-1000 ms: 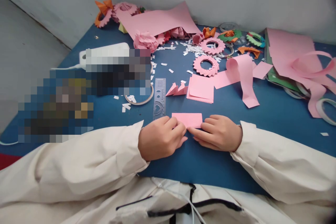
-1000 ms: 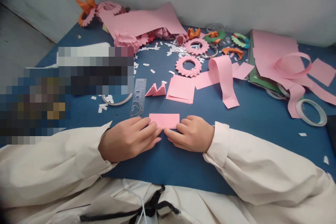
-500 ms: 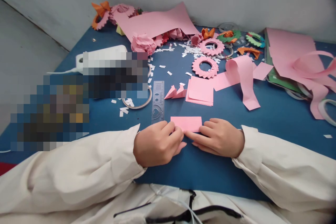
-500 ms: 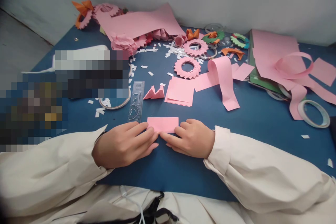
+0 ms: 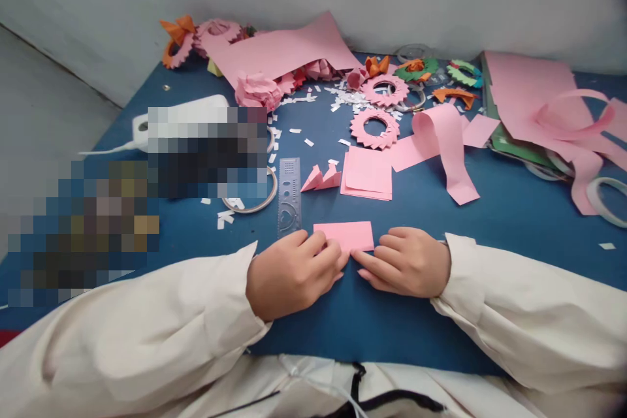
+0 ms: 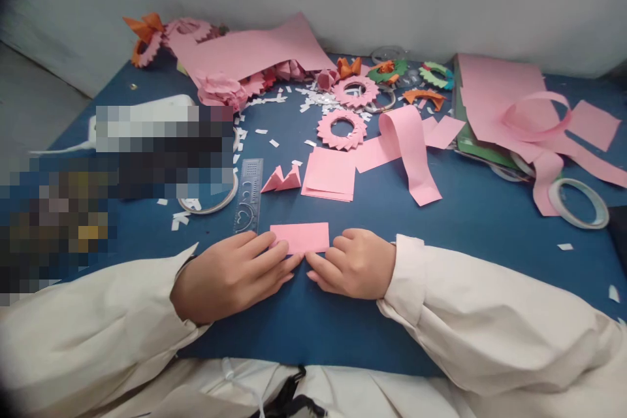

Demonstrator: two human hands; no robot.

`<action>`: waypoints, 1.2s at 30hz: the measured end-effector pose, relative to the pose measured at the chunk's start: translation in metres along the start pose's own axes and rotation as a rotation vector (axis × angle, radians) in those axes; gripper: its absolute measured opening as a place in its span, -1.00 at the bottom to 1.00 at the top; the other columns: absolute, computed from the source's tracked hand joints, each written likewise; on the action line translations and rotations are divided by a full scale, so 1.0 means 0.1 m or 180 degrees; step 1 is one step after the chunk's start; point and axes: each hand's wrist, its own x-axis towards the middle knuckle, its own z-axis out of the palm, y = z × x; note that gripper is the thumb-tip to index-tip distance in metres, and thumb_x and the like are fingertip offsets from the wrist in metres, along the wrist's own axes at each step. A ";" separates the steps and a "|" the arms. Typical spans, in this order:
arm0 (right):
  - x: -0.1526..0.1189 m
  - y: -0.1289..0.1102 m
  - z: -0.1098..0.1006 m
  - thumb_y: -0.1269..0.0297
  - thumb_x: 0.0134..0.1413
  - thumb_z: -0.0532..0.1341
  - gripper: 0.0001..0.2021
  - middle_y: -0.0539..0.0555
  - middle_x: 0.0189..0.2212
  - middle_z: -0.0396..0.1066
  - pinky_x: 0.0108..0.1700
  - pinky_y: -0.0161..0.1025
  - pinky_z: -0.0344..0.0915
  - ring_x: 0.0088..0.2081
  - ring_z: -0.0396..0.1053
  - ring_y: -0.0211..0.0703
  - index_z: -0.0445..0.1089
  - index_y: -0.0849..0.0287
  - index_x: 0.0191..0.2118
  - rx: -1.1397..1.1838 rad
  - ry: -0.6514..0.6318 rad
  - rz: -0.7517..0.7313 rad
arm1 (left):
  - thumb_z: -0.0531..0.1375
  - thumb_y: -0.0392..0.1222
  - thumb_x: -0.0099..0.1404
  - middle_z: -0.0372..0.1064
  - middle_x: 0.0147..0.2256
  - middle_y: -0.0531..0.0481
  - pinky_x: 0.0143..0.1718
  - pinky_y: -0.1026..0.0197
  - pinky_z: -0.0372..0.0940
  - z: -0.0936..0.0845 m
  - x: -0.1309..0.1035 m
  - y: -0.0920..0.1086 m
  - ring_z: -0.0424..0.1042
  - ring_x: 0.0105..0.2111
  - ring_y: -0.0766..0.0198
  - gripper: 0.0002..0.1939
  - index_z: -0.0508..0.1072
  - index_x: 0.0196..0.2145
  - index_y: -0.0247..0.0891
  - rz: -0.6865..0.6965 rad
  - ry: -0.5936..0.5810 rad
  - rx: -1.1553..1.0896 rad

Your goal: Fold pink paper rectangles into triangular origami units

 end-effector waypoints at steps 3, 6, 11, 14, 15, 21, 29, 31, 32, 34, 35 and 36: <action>-0.01 -0.01 0.01 0.25 0.12 0.10 -0.78 -0.08 -0.67 0.24 -0.53 -0.29 0.08 -0.62 0.15 -0.32 0.31 0.33 -0.22 -0.0015 -0.0005 0.0033 | 0.07 -0.25 0.31 0.34 -0.36 -0.06 -0.44 0.20 0.23 0.00 0.00 0.00 0.36 -0.35 0.21 -0.80 0.36 -0.16 -0.42 0.0008 -0.0014 -0.0014; -0.02 -0.01 0.02 0.25 0.13 0.09 -0.78 -0.09 -0.67 0.23 -0.54 -0.29 0.07 -0.63 0.14 -0.32 0.32 0.32 -0.22 -0.0020 0.0012 0.0061 | 0.06 -0.26 0.31 0.35 -0.36 -0.06 -0.44 0.19 0.24 0.00 0.00 0.00 0.37 -0.33 0.19 -0.81 0.36 -0.16 -0.41 0.0031 -0.0043 0.0002; -0.02 0.00 0.03 0.25 0.14 0.08 -0.78 -0.10 -0.68 0.21 -0.54 -0.30 0.04 -0.63 0.12 -0.34 0.32 0.31 -0.23 -0.0042 0.0057 0.0043 | 0.05 -0.27 0.32 0.35 -0.37 -0.06 -0.46 0.20 0.24 -0.03 0.01 0.00 0.37 -0.35 0.21 -0.81 0.35 -0.16 -0.40 0.0085 -0.0109 0.0007; -0.03 0.00 0.04 0.23 0.15 0.07 -0.77 -0.11 -0.68 0.20 -0.55 -0.30 0.03 -0.64 0.12 -0.34 0.31 0.31 -0.23 -0.0068 0.0083 0.0024 | 0.02 -0.30 0.32 0.36 -0.36 -0.07 -0.47 0.19 0.23 -0.05 0.02 -0.01 0.38 -0.36 0.18 -0.81 0.35 -0.16 -0.40 0.0150 -0.0150 0.0013; -0.03 0.00 0.04 0.23 0.15 0.07 -0.77 -0.11 -0.69 0.20 -0.55 -0.30 0.03 -0.64 0.12 -0.34 0.31 0.31 -0.23 -0.0077 0.0087 0.0027 | 0.02 -0.30 0.32 0.36 -0.35 -0.08 -0.47 0.19 0.23 -0.06 0.02 -0.01 0.38 -0.36 0.17 -0.81 0.34 -0.16 -0.40 0.0167 -0.0150 0.0015; -0.02 0.01 0.04 0.24 0.15 0.07 -0.78 -0.10 -0.69 0.20 -0.56 -0.30 0.03 -0.65 0.12 -0.33 0.31 0.33 -0.24 -0.0064 0.0122 0.0021 | 0.03 -0.32 0.30 0.36 -0.34 -0.09 -0.45 0.18 0.24 -0.05 0.01 -0.02 0.36 -0.36 0.17 -0.81 0.35 -0.15 -0.38 0.0134 -0.0154 -0.0008; -0.04 0.00 0.05 0.24 0.15 0.07 -0.78 -0.11 -0.70 0.18 -0.57 -0.30 0.02 -0.65 0.13 -0.34 0.31 0.32 -0.27 -0.0037 0.0207 0.0031 | 0.01 -0.37 0.28 0.37 -0.31 -0.13 -0.44 0.15 0.27 -0.06 -0.02 -0.05 0.36 -0.32 0.11 -0.78 0.36 -0.14 -0.39 0.0341 -0.0308 -0.0075; -0.04 -0.01 0.06 0.24 0.15 0.07 -0.78 -0.11 -0.69 0.19 -0.58 -0.30 0.02 -0.65 0.13 -0.34 0.31 0.32 -0.28 -0.0031 0.0238 0.0040 | 0.03 -0.36 0.28 0.36 -0.33 -0.13 -0.45 0.15 0.27 -0.06 -0.02 -0.05 0.36 -0.33 0.11 -0.78 0.36 -0.15 -0.39 0.0310 -0.0305 -0.0118; -0.03 -0.01 0.07 0.24 0.15 0.07 -0.78 -0.10 -0.69 0.19 -0.58 -0.30 0.02 -0.65 0.13 -0.34 0.31 0.32 -0.28 -0.0023 0.0248 0.0048 | 0.04 -0.35 0.28 0.36 -0.34 -0.11 -0.45 0.15 0.28 -0.06 -0.01 -0.04 0.36 -0.34 0.11 -0.79 0.37 -0.15 -0.39 0.0274 -0.0262 -0.0141; 0.00 -0.01 0.09 0.26 0.15 0.07 -0.79 -0.09 -0.69 0.20 -0.58 -0.30 0.03 -0.64 0.14 -0.34 0.32 0.33 -0.30 0.0007 0.0252 0.0073 | 0.06 -0.33 0.28 0.36 -0.35 -0.10 -0.45 0.15 0.28 -0.05 -0.01 -0.03 0.36 -0.36 0.14 -0.81 0.37 -0.17 -0.39 0.0179 -0.0161 -0.0189; 0.02 -0.01 0.09 0.27 0.15 0.06 -0.80 -0.08 -0.69 0.20 -0.57 -0.30 0.04 -0.64 0.15 -0.34 0.32 0.32 -0.31 0.0032 0.0251 0.0087 | 0.05 -0.32 0.29 0.35 -0.35 -0.09 -0.45 0.16 0.28 -0.04 -0.01 -0.03 0.36 -0.36 0.15 -0.82 0.37 -0.17 -0.39 0.0139 -0.0134 -0.0209; 0.04 -0.02 0.08 0.27 0.15 0.06 -0.80 -0.08 -0.69 0.20 -0.57 -0.30 0.04 -0.64 0.14 -0.34 0.32 0.31 -0.33 0.0059 0.0254 0.0091 | 0.05 -0.32 0.29 0.35 -0.35 -0.09 -0.45 0.17 0.28 -0.03 -0.01 -0.02 0.35 -0.37 0.17 -0.83 0.37 -0.18 -0.39 0.0106 -0.0112 -0.0217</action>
